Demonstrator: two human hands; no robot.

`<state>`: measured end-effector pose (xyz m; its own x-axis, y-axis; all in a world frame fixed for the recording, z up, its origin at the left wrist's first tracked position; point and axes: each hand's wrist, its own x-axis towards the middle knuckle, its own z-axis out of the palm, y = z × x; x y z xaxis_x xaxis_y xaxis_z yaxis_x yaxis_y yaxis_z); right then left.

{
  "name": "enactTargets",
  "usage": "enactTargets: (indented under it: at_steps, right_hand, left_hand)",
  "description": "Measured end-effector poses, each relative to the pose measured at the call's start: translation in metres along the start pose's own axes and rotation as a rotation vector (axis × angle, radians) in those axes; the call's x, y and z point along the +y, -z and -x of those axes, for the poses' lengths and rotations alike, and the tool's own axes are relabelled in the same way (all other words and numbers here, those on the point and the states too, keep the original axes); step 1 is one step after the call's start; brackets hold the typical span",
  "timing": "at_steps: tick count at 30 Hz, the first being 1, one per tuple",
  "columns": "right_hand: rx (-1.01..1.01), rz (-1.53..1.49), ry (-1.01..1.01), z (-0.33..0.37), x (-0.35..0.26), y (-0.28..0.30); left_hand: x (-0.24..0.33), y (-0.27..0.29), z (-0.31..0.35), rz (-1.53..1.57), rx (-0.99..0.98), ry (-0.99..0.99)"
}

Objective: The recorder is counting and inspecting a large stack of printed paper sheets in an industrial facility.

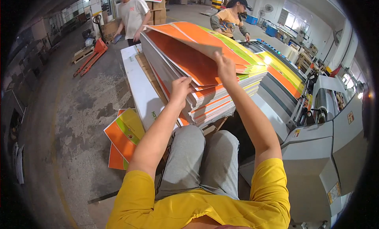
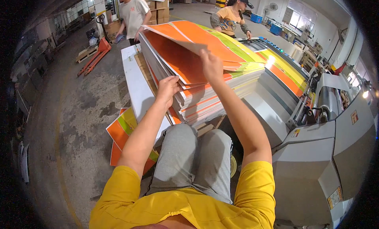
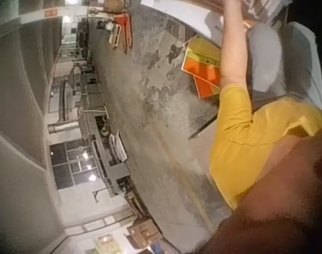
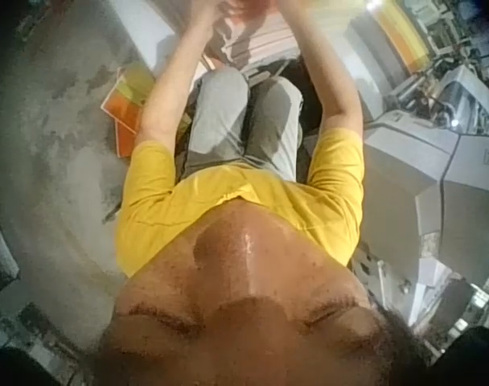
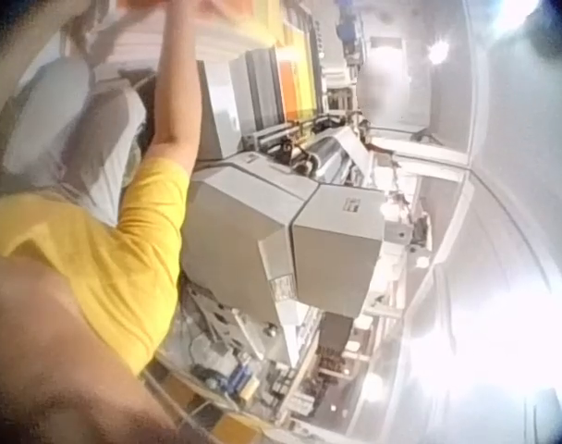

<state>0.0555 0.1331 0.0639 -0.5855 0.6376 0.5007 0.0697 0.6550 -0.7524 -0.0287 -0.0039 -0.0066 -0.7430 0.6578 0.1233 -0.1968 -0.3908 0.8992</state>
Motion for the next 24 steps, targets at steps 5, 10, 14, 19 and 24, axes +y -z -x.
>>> enactTargets:
  at_steps: [5, 10, 14, 19, 24]
  right_hand:
    - [-0.179, 0.266, 0.424, 0.032, 0.013, -0.002]
    - [-0.232, 0.398, 0.685, 0.029, 0.020, 0.000]
    - [-0.206, 0.464, 0.662, 0.031, 0.015, 0.002]
    - [-0.208, 0.392, 0.653, 0.030, 0.006, 0.002]
    - [-0.341, 0.464, 0.288, 0.032, -0.025, -0.001]
  left_hand:
    - [-0.001, 0.000, 0.005, 0.086, -0.021, 0.016]
    - [-0.006, -0.003, 0.003, 0.128, -0.003, -0.028]
    - [-0.004, -0.005, 0.005, 0.112, 0.024, -0.020]
    - [-0.005, -0.008, 0.004, 0.101, 0.023, -0.026]
    - [-0.009, -0.005, 0.002, 0.083, 0.052, -0.062]
